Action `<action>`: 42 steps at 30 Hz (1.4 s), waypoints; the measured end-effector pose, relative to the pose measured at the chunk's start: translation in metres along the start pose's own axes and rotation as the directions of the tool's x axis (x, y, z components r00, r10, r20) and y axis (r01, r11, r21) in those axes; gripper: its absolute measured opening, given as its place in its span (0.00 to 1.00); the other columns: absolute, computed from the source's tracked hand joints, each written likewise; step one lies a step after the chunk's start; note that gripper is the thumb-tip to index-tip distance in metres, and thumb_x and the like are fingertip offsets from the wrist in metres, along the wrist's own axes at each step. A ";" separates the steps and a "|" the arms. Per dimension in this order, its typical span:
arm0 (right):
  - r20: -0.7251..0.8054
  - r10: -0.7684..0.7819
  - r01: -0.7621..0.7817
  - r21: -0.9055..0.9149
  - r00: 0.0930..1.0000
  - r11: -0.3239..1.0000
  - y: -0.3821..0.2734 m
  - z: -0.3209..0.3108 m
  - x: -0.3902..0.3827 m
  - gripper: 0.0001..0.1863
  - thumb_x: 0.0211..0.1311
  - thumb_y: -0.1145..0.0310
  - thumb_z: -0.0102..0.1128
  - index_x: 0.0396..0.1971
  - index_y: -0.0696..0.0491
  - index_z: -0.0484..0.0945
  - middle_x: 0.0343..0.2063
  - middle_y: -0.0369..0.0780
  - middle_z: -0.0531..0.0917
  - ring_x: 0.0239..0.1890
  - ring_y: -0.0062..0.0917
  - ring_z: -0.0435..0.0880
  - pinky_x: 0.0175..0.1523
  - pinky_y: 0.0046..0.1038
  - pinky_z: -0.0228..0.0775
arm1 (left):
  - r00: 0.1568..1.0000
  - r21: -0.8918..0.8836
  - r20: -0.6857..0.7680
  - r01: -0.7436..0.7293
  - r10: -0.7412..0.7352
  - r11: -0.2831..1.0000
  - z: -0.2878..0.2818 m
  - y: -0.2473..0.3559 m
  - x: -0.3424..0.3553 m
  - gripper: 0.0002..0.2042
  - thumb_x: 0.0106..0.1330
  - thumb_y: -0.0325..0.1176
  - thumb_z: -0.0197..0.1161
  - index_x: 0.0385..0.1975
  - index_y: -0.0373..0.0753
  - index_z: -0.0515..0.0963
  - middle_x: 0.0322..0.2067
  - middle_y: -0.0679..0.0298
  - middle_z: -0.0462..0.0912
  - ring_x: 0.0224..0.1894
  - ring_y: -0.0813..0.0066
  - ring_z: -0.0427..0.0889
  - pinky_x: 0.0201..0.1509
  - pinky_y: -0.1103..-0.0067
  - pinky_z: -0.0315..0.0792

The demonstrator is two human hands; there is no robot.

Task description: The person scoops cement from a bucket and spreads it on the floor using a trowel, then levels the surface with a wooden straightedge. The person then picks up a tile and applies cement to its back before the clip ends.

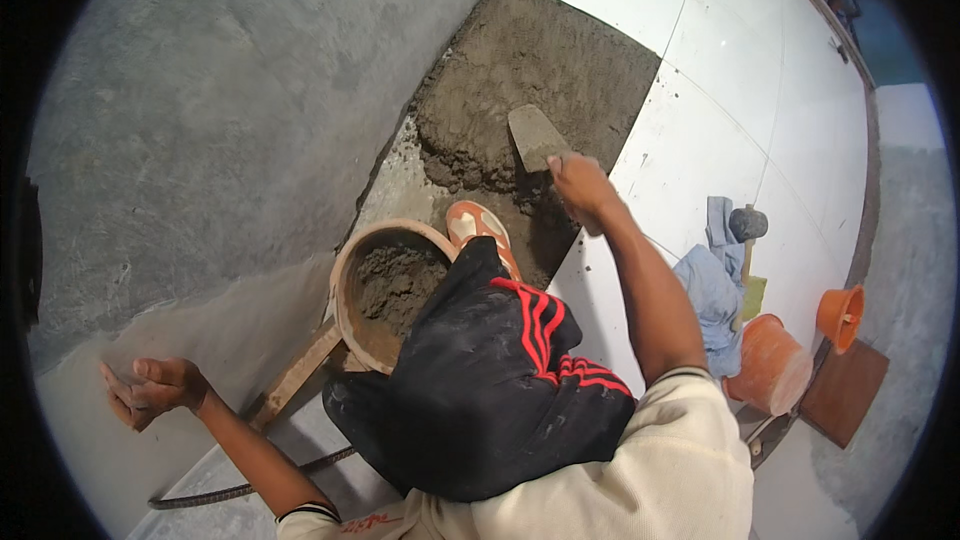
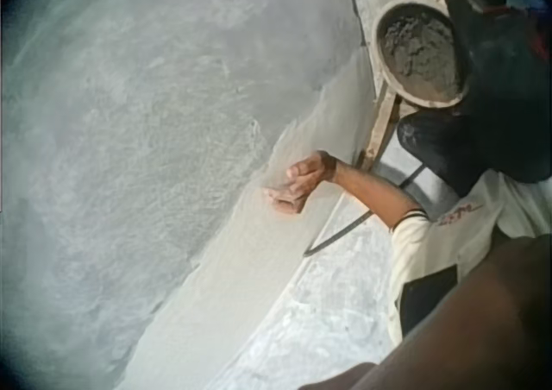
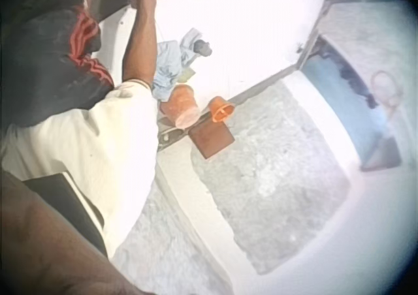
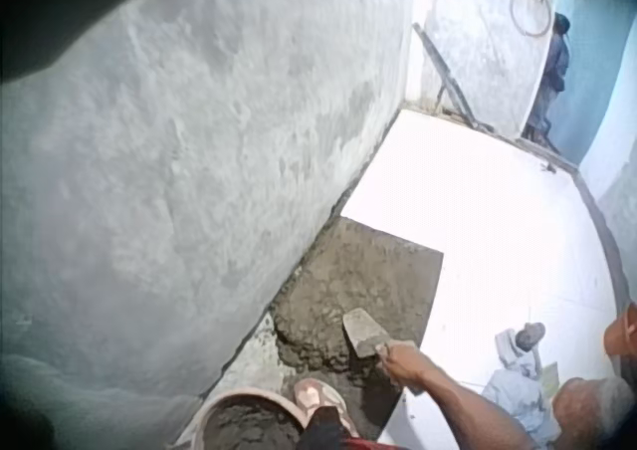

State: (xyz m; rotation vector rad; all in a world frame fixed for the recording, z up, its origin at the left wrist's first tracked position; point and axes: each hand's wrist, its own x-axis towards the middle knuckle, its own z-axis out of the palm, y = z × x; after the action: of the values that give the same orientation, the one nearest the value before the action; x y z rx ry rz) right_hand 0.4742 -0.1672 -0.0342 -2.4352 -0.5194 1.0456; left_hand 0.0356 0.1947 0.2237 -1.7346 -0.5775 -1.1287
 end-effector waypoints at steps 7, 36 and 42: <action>-0.067 -0.002 -0.017 -0.282 0.998 0.959 0.069 0.047 -0.069 0.26 0.80 0.52 0.45 0.45 0.64 0.78 0.33 0.60 0.86 0.40 0.58 0.87 0.50 0.56 0.77 | 1.000 0.015 -0.004 -0.016 0.016 1.000 0.001 -0.005 -0.002 0.24 0.82 0.49 0.46 0.59 0.34 0.76 0.56 0.55 0.70 0.56 0.66 0.63 0.60 0.73 0.60; -0.062 0.367 -0.150 0.840 0.928 0.522 0.048 0.117 -0.037 0.21 0.81 0.50 0.43 0.46 0.56 0.70 0.24 0.40 0.76 0.14 0.26 0.76 0.17 0.31 0.72 | 0.999 0.029 0.033 0.004 -0.005 1.000 -0.004 -0.009 -0.001 0.25 0.82 0.47 0.47 0.61 0.30 0.74 0.59 0.52 0.64 0.59 0.63 0.59 0.65 0.70 0.61; -0.136 -0.066 0.105 0.307 0.989 0.946 -0.019 0.122 0.041 0.25 0.77 0.49 0.48 0.50 0.59 0.77 0.40 0.60 0.85 0.43 0.57 0.86 0.52 0.52 0.77 | 0.994 0.043 0.104 0.015 -0.020 0.999 0.001 0.003 -0.007 0.25 0.82 0.47 0.46 0.61 0.30 0.73 0.59 0.51 0.63 0.59 0.63 0.59 0.64 0.71 0.62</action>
State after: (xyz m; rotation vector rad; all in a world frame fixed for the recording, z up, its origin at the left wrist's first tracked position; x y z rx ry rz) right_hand 0.4062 -0.1014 -0.1238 -2.1595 -0.3813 0.8614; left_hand 0.0353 0.1954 0.2164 -1.7626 -0.6771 -1.0353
